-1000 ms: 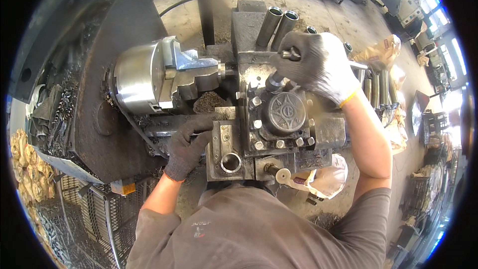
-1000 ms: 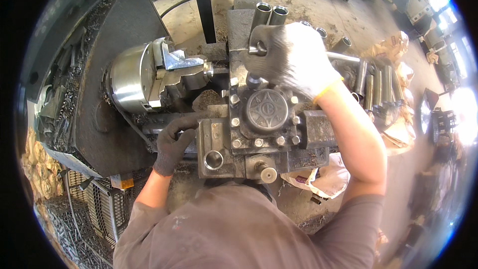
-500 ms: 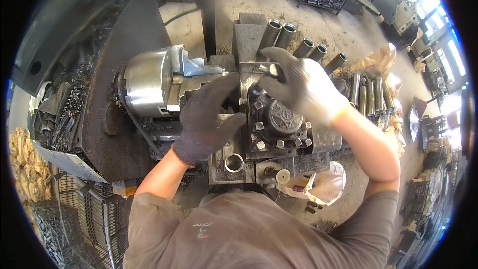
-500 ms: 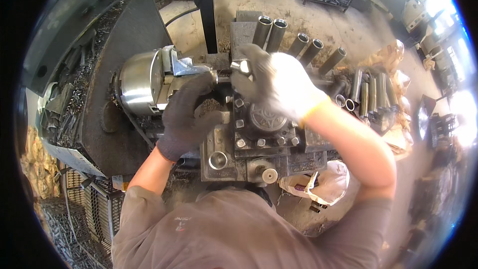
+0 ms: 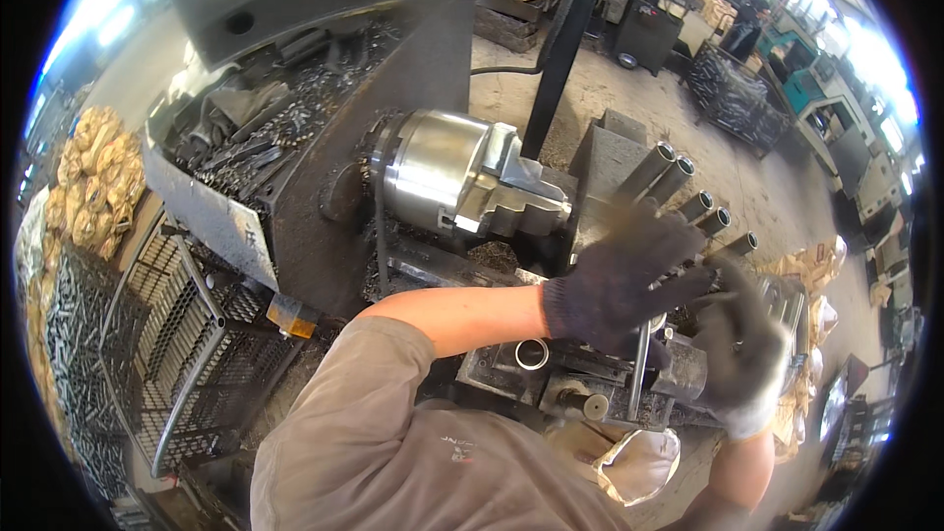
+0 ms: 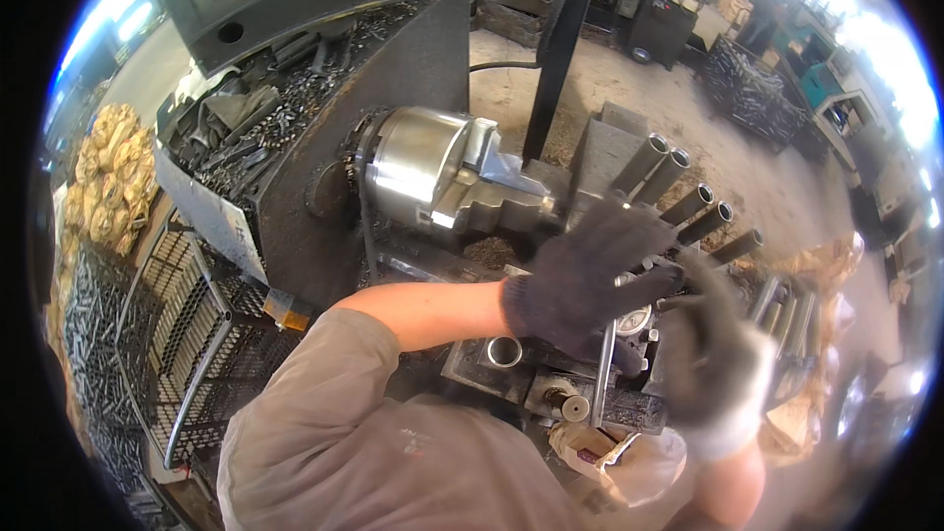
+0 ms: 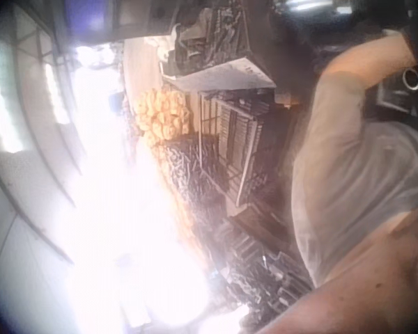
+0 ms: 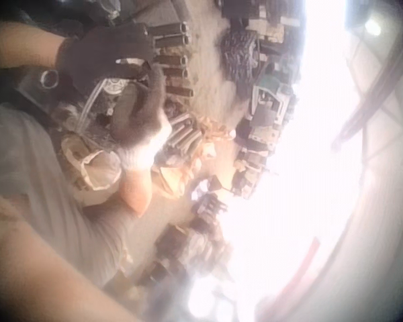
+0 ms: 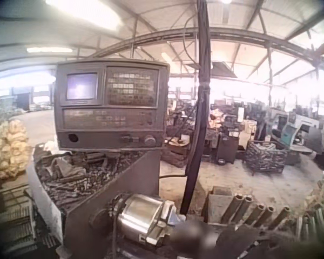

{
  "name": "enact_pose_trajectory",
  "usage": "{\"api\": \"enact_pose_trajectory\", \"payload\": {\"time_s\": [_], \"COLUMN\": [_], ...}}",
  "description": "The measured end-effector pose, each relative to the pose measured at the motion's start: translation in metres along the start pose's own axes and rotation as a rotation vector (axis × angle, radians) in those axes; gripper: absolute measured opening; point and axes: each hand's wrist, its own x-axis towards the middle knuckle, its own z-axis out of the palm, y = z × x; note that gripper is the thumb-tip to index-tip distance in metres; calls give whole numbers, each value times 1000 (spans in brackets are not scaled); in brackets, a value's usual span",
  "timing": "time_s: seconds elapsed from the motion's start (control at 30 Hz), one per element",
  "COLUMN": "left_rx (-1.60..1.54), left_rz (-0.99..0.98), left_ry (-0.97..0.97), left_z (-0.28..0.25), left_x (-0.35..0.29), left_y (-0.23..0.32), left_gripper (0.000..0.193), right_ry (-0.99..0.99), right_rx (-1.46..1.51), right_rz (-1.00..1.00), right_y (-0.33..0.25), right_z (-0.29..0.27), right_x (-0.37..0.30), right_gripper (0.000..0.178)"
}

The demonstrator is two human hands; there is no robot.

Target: The person operates a metal lathe in a workshop, repeatedly loading cylindrical metal parts into the chuck, tightening the jaws, and adjusting the tool post. The person also uses a file to deburr a small metal piece on a separate stand before returning to the lathe.

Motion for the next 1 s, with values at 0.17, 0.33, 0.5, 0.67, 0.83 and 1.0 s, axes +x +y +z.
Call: {"api": "enact_pose_trajectory", "payload": {"time_s": [0.17,0.33,0.5,0.67,0.83,1.0], "left_rx": [-384,-1294,-1199,-671,-303,-541], "left_rz": [-114,-1309,-1724,-1536,-1561,-1455], "left_ry": [118,554,390,-154,-5,109], "left_z": [3,-23,11,13,29,19], "left_x": [-12,-14,32,23,53,48], "left_y": [-3,-79,-142,-54,-12,-18], "left_gripper": [53,53,61,77,68,42], "right_ry": [82,-93,42,31,-131,-213], "right_rx": [279,289,9,-444,-485,-467], "right_rz": [273,460,27,-242,-315,-295], "right_y": [57,88,118,141,130,142], "right_z": [-8,8,34,88,114,92], "right_x": [30,51,99,177,203,187], "right_gripper": [42,42,41,65,71,66]}}
